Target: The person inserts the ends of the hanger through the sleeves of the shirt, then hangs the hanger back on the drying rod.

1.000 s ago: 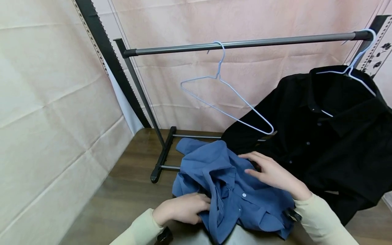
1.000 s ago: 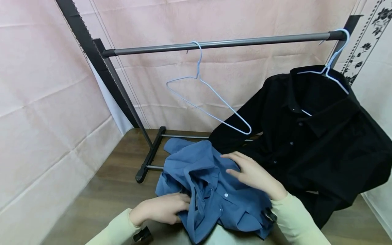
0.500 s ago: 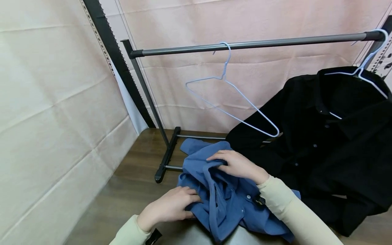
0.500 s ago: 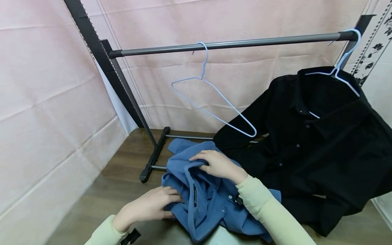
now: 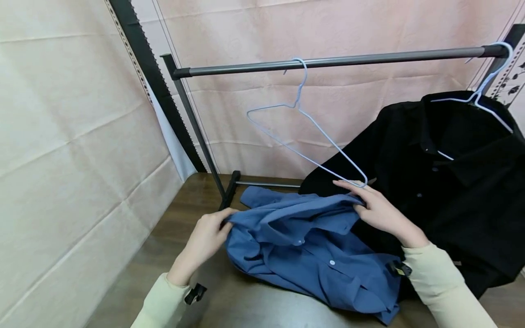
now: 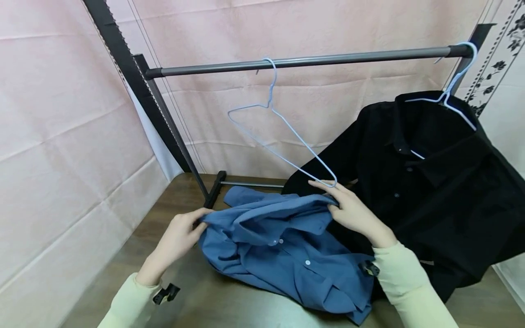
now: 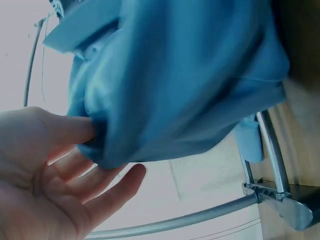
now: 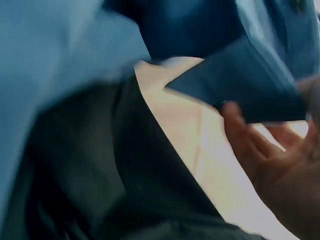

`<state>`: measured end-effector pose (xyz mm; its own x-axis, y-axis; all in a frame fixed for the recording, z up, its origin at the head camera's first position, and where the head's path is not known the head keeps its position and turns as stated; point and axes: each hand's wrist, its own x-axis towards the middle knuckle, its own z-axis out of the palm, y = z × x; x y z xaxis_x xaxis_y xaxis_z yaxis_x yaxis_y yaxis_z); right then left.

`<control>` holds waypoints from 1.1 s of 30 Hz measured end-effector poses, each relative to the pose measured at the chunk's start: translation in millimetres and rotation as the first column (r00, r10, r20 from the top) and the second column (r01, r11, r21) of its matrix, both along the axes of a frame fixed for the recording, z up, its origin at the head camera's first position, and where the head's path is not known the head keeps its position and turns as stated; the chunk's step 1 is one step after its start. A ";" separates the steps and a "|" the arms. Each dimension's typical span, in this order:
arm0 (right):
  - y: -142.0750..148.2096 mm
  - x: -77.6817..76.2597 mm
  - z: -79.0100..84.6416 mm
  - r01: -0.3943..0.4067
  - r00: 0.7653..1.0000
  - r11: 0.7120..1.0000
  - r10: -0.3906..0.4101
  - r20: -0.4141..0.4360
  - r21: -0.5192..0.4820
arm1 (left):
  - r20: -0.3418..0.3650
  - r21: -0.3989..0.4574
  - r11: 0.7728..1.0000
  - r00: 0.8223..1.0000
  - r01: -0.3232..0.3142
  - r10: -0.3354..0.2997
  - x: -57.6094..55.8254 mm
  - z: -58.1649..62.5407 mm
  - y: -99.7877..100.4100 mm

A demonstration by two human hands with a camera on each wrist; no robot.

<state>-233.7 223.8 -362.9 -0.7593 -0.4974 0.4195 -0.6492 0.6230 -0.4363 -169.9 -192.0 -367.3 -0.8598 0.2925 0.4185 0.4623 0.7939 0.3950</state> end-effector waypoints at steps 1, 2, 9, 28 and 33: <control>5.2 2.5 2.6 -0.016 1.000 1.000 0.016 0.001 0.012 | -0.023 0.023 1.000 1.000 -0.021 0.022 -2.7 1.8 -0.2; 9.6 4.9 4.7 -0.034 0.999 0.999 0.034 0.001 0.029 | -0.041 0.043 0.999 0.999 -0.033 0.035 -5.0 3.6 0.0; 18.1 20.1 10.7 -0.213 0.977 0.975 0.211 0.040 0.068 | -0.172 0.139 0.988 0.981 -0.071 0.095 -13.4 16.0 2.0; -2.7 61.3 80.0 -0.084 0.960 0.939 -0.013 -0.279 -0.332 | -0.222 0.512 0.842 0.973 0.170 -0.061 -9.6 141.3 38.5; -4.0 67.0 111.7 -0.049 0.929 0.886 -0.129 -0.346 -0.461 | -0.290 0.505 0.832 0.953 0.231 -0.089 -15.4 161.3 44.4</control>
<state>-166.7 219.8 -251.2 -0.5281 -0.1556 0.8348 -0.7933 0.4413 -0.4195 -185.3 -147.6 -205.9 -0.6695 0.0902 0.7373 0.7016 0.4029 0.5877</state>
